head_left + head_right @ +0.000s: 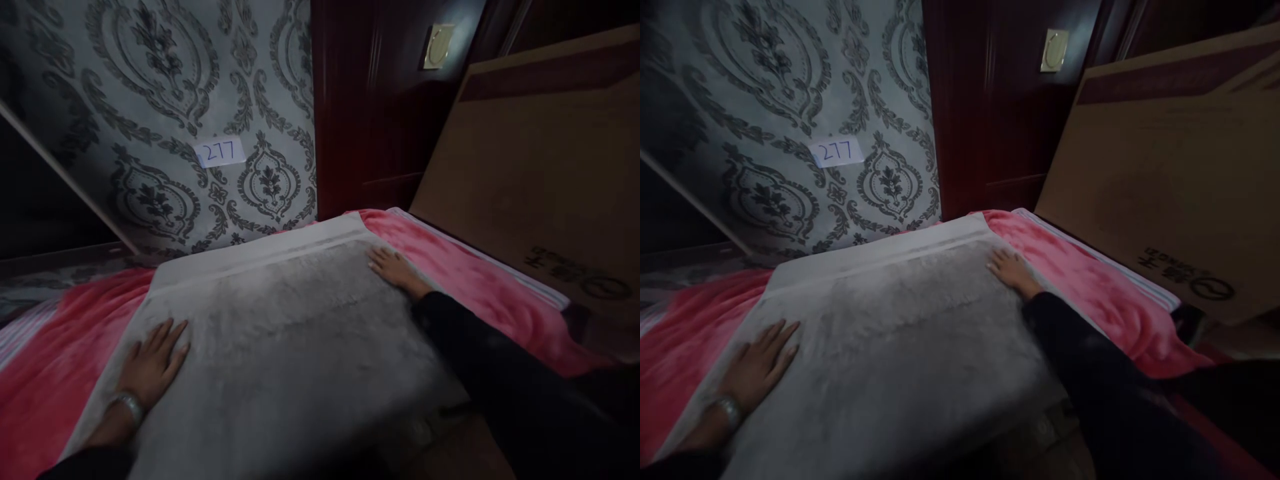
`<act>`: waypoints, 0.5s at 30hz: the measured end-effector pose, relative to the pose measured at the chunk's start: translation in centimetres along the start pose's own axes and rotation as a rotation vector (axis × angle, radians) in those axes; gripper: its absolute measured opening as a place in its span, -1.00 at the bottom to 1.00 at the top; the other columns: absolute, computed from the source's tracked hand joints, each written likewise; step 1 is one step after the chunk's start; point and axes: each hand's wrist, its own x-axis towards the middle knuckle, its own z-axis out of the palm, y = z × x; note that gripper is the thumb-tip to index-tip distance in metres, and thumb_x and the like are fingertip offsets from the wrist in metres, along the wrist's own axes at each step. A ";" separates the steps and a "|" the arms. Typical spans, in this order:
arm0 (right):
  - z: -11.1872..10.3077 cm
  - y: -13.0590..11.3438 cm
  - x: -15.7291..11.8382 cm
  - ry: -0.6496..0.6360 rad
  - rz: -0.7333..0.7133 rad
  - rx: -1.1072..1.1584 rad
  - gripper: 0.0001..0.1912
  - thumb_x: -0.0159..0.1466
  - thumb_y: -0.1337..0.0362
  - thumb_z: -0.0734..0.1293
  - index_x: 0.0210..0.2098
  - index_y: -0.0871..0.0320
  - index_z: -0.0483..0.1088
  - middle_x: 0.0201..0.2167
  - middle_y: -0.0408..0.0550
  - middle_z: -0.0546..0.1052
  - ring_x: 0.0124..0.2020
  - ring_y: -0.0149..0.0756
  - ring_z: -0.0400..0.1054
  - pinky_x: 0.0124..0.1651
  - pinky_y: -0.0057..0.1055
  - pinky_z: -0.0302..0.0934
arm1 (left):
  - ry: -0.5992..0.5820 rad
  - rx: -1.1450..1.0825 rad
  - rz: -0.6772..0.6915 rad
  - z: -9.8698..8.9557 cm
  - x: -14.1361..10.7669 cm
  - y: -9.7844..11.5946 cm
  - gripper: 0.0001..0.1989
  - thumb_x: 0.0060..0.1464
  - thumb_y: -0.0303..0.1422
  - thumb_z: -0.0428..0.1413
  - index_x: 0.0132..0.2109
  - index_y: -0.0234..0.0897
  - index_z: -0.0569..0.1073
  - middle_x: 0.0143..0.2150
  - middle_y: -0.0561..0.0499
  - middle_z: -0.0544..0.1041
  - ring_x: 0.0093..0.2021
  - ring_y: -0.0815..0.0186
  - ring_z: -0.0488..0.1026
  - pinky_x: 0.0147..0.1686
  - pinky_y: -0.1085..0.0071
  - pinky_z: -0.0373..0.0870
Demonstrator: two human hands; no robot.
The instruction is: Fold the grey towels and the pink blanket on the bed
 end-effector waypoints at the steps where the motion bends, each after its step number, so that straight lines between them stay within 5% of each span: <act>1: -0.5 0.6 -0.8 -0.011 0.098 0.000 -0.36 0.48 0.00 -0.06 0.48 0.00 0.03 0.51 -0.04 -0.01 0.49 0.03 -0.15 0.42 0.21 -0.15 | -0.007 0.007 -0.004 -0.3 0.0 0.3 -0.32 0.30 -0.13 -0.28 0.43 -0.31 0.22 0.50 -0.22 0.12 0.49 -0.04 0.03 0.39 -0.14 0.04; 4: -1.2 1.0 -3.8 -0.008 0.301 0.002 -0.33 0.47 -0.05 -0.05 0.47 0.04 0.06 0.50 0.07 -0.02 0.48 0.18 -0.16 0.36 0.34 -0.09 | -0.019 0.028 -0.048 -1.3 -0.1 1.3 -0.32 0.33 -0.15 -0.33 0.44 -0.38 0.19 0.49 -0.29 0.12 0.49 -0.03 0.04 0.38 -0.11 0.04; 10: 0.5 -0.9 -13.2 -0.036 0.063 -0.032 -0.34 0.47 -0.09 0.00 0.49 -0.08 -0.01 0.51 -0.08 -0.03 0.50 -0.02 -0.18 0.44 0.13 -0.14 | -0.090 0.018 -0.093 -2.4 -0.9 1.9 -0.32 0.34 -0.12 -0.32 0.49 -0.29 0.06 0.53 -0.27 0.00 0.51 -0.11 -0.04 0.33 -0.28 0.01; 15: 0.2 4.3 -19.3 -0.025 0.299 -0.046 -0.35 0.49 0.04 -0.02 0.48 0.13 0.03 0.50 0.12 -0.01 0.48 0.08 -0.11 0.38 0.23 -0.07 | -0.135 -0.002 -0.081 -2.3 -4.7 -2.2 -0.30 0.32 -0.09 -0.28 0.50 -0.28 0.00 0.55 -0.22 -0.07 0.53 -0.09 -0.13 0.38 -0.24 -0.08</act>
